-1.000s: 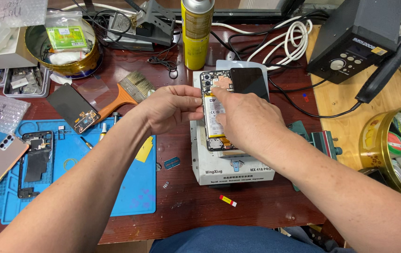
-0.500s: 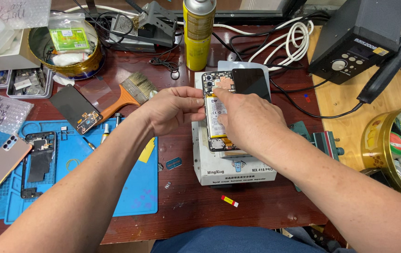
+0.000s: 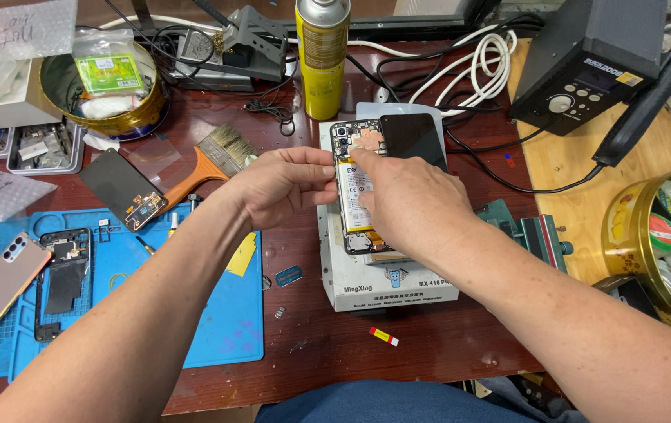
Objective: The person aligns and attaches a new display assembly to a disassembled smartphone chassis, repeatedly adjusting the screen position and pressing along the edges to secure it. The person then picks up a small connector and places it near the device before moving the phone to another work area.
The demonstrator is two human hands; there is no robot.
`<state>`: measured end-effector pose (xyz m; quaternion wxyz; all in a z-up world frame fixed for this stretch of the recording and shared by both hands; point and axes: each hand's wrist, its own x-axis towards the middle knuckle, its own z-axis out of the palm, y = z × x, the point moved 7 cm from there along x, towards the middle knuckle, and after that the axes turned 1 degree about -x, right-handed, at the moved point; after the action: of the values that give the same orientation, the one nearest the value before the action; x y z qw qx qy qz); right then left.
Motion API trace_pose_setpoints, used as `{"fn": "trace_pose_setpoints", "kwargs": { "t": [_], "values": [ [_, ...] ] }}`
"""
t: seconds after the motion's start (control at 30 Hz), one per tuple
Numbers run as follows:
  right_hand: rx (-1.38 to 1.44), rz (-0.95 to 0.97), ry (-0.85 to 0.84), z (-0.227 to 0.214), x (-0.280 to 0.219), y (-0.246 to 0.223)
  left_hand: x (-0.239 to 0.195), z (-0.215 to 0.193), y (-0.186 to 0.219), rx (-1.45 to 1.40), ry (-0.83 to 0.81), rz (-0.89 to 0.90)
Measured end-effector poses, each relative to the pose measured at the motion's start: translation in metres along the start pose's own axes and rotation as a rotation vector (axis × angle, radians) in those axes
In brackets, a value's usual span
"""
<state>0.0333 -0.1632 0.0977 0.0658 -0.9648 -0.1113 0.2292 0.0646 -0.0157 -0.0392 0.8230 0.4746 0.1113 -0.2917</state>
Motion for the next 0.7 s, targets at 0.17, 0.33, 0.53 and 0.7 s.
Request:
{"fn": "trace_pose_setpoints", "kwargs": {
  "t": [0.17,0.33,0.53,0.7],
  "values": [
    [-0.008,-0.039,0.052,-0.004,-0.001,0.0,-0.001,0.0,-0.001,-0.004,-0.015,-0.005],
    [-0.01,-0.022,0.036,-0.002,0.0,0.0,-0.001,-0.001,-0.001,-0.005,-0.009,0.006],
    [0.031,-0.052,0.087,-0.003,-0.001,0.0,-0.004,0.003,-0.001,-0.038,-0.011,0.009],
    [0.246,-0.075,0.184,-0.006,0.0,0.023,-0.017,0.004,0.002,-0.014,0.22,0.083]
  ]
}}
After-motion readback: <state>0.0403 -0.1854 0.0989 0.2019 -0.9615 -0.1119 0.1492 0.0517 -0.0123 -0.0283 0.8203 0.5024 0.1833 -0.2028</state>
